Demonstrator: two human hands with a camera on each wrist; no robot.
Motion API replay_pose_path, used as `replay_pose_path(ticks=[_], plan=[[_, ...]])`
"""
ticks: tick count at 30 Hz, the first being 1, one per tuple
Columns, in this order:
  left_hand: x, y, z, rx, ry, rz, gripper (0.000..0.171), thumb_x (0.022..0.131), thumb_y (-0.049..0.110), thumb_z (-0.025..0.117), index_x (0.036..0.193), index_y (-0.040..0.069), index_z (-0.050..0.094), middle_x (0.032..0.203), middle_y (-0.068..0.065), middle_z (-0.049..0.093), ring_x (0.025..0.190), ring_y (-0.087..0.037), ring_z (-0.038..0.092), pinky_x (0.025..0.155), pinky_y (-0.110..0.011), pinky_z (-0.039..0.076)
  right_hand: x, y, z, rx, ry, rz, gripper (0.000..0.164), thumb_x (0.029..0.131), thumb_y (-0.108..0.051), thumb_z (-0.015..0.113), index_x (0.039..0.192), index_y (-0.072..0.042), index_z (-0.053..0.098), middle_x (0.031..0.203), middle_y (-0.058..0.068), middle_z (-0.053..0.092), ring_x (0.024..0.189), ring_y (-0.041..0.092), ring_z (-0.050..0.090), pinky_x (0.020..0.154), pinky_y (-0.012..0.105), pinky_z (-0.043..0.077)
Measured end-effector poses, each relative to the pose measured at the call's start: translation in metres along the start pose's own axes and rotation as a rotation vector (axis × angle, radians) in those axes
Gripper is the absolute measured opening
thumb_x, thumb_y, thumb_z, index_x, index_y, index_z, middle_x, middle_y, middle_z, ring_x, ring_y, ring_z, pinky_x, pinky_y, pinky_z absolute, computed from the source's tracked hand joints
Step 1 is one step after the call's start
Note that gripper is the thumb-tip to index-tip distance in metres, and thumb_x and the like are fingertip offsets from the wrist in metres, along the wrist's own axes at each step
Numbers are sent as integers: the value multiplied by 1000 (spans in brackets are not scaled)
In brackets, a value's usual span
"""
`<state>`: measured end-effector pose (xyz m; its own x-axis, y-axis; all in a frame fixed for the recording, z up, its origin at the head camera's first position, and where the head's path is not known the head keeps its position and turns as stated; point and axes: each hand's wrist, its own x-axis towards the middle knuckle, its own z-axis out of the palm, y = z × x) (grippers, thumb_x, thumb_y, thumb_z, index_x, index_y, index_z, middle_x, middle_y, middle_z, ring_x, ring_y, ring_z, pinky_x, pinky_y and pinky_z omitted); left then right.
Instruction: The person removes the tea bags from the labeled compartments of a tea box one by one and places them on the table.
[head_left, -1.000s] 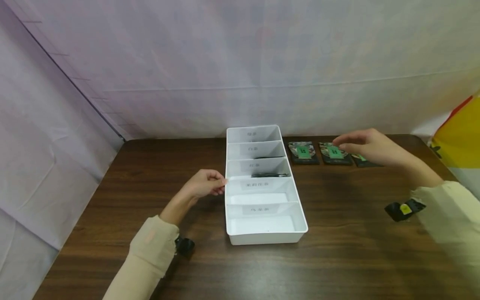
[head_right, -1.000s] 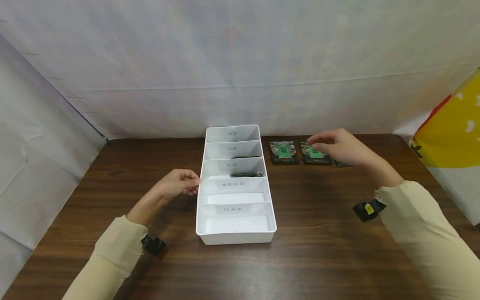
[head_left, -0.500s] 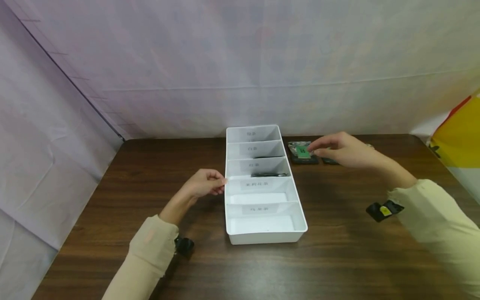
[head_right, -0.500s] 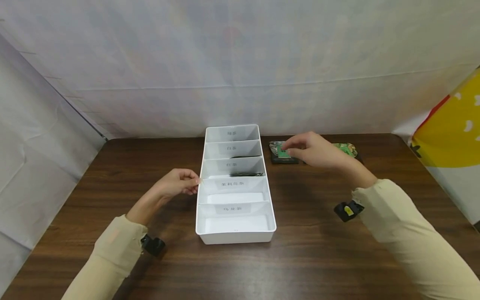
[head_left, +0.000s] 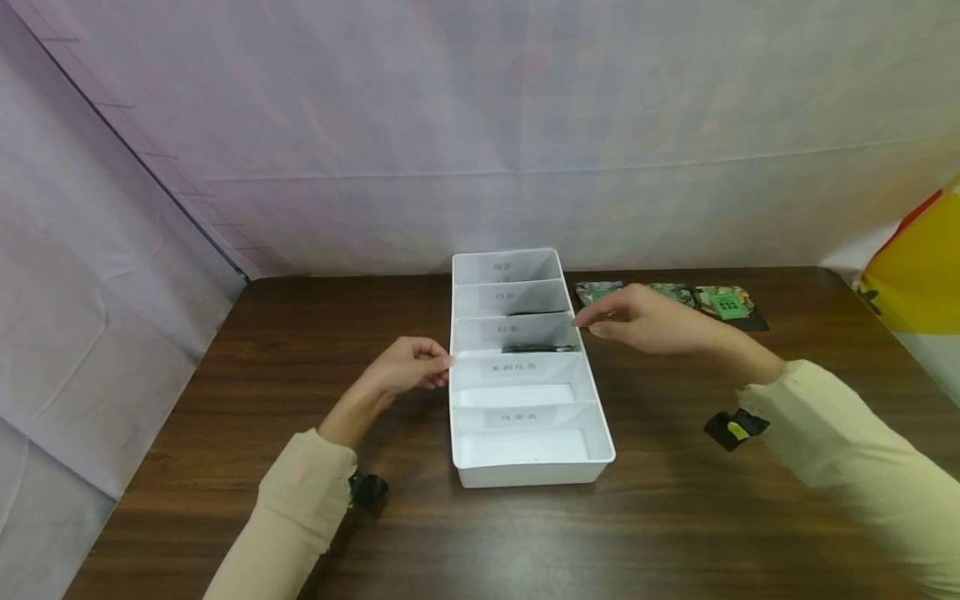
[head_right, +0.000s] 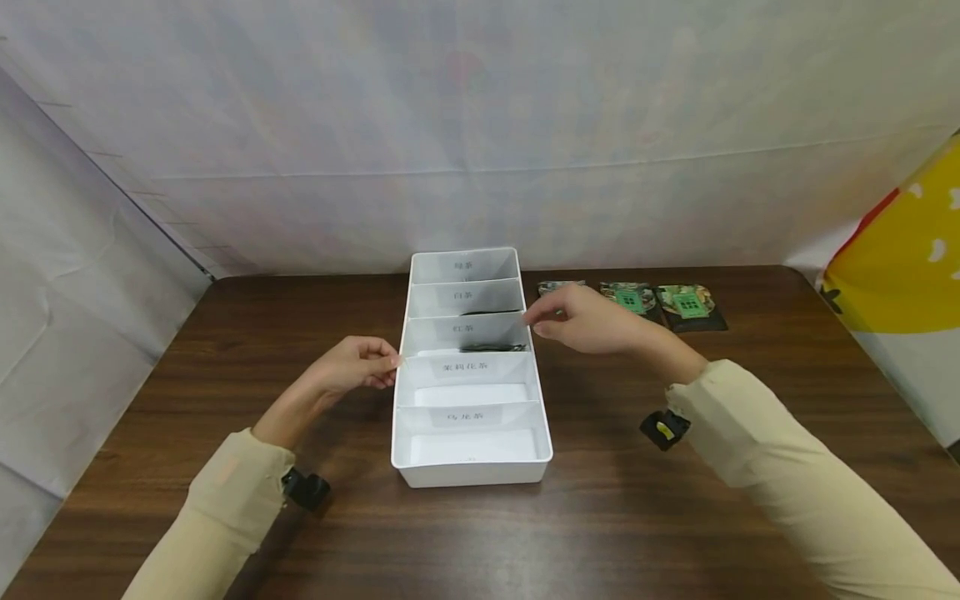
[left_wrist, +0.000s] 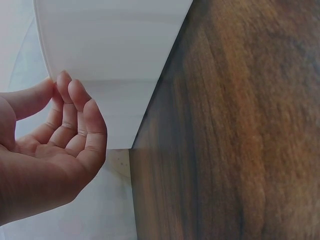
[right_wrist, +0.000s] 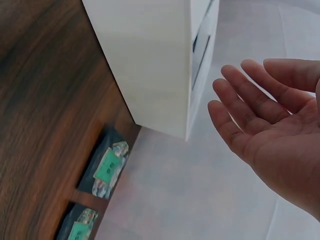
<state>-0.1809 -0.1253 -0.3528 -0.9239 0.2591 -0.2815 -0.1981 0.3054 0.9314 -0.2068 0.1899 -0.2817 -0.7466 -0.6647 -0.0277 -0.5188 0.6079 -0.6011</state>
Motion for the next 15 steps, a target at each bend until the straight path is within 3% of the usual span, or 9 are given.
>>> replay_pose_path(ticks=[8, 15], plan=[[0, 0, 0, 2, -4, -6, 12, 90, 5, 56, 88, -7, 55, 64, -2, 56, 60, -10, 55, 68, -34, 51, 5, 0, 11, -1, -44, -54, 21, 91, -1, 52, 107, -1, 64, 108, 15, 62, 85, 18, 56, 68, 34, 46], [-1, 1, 0, 3, -1, -4, 12, 90, 4, 56, 88, -8, 56, 64, -2, 56, 59, -10, 55, 68, -34, 51, 8, 2, 16, 1, -61, -54, 21, 90, 0, 51, 107, 1, 64, 109, 14, 62, 100, 27, 56, 79, 40, 47]])
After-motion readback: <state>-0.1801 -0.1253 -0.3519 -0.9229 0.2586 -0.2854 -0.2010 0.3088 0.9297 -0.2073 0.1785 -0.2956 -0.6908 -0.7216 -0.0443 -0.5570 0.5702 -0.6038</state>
